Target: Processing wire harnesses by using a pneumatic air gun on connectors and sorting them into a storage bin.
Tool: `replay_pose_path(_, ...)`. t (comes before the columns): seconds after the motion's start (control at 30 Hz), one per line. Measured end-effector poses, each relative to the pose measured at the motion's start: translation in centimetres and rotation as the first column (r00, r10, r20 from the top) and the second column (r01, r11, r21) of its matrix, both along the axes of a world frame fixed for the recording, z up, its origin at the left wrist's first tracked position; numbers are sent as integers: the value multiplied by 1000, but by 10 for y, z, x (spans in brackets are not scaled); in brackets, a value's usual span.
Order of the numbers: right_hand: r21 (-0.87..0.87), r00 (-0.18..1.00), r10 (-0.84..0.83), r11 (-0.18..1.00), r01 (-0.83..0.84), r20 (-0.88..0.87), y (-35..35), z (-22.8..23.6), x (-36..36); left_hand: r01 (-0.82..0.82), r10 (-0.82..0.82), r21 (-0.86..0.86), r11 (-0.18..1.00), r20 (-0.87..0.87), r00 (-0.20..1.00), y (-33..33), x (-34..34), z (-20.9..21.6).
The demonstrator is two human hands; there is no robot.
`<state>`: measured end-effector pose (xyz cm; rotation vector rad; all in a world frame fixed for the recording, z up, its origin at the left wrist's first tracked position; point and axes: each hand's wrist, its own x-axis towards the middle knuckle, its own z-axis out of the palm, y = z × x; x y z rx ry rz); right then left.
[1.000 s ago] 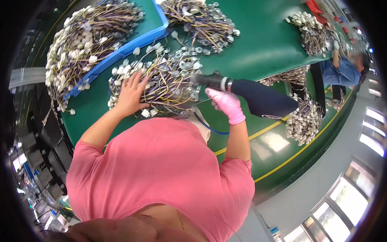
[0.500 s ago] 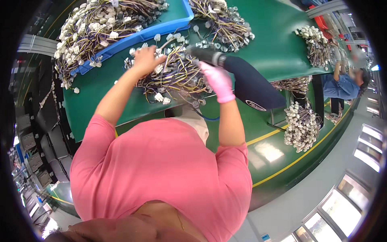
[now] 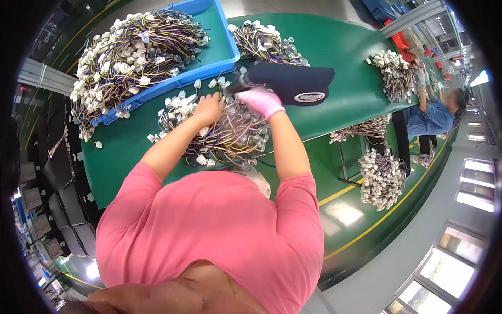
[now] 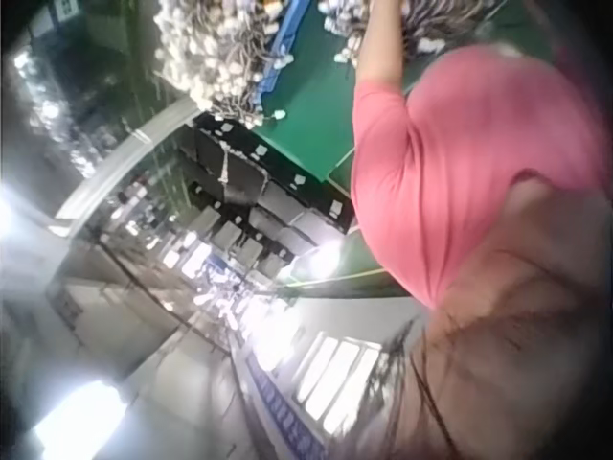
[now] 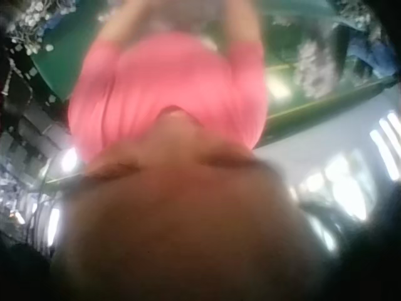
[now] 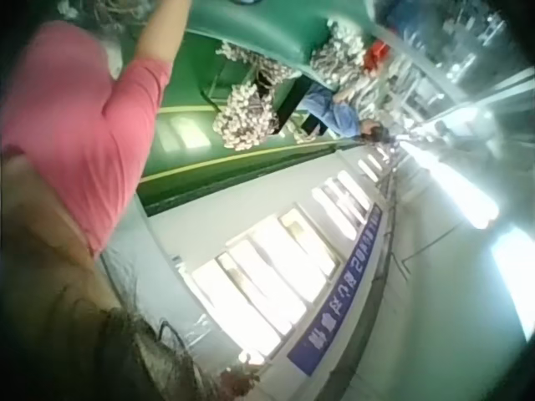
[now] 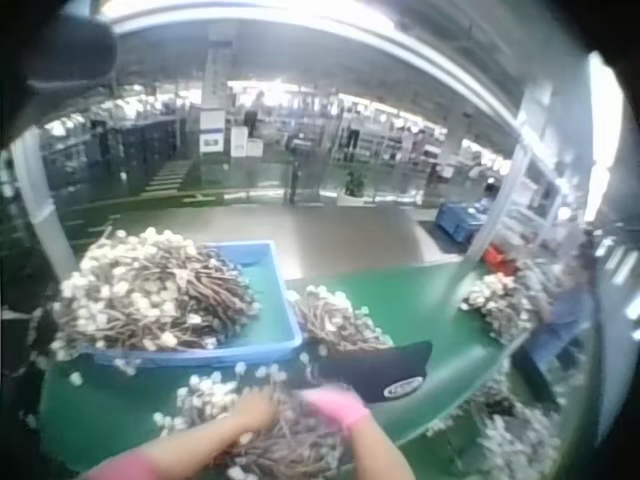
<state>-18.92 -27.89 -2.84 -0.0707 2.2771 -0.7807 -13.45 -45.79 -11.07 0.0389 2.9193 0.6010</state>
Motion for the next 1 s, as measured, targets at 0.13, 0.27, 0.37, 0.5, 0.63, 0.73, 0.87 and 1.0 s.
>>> replay_pose_path(0.13,-59,977,-105,994,96,-186,4,-19,-8,193,-152,127,973,-278,948,-2,15,4)
replay_pose_path(0.27,-214,990,-90,970,111,107,15,9,-5,118,2,370,922,-308,951,-8,9,-2)
replay_pose_path(0.37,-241,975,-166,950,198,147,23,26,5,-77,73,369,926,25,997,-6,-2,-3)
replay_pose_path(0.5,-151,956,32,988,13,293,30,21,21,161,-155,116,980,-57,986,4,7,8)
replay_pose_path(0.63,-133,966,-238,959,251,105,56,47,30,290,-242,79,954,-369,897,-2,13,39)
replay_pose_path(0.73,-97,949,-299,946,309,105,56,34,45,492,-431,77,867,-377,820,27,5,39)
replay_pose_path(0.87,-275,913,-388,871,407,123,72,23,53,510,-512,-53,859,-156,845,26,-7,20)
replay_pose_path(1.0,-271,745,-666,713,647,29,102,16,55,351,-343,52,935,-122,931,35,-22,43)
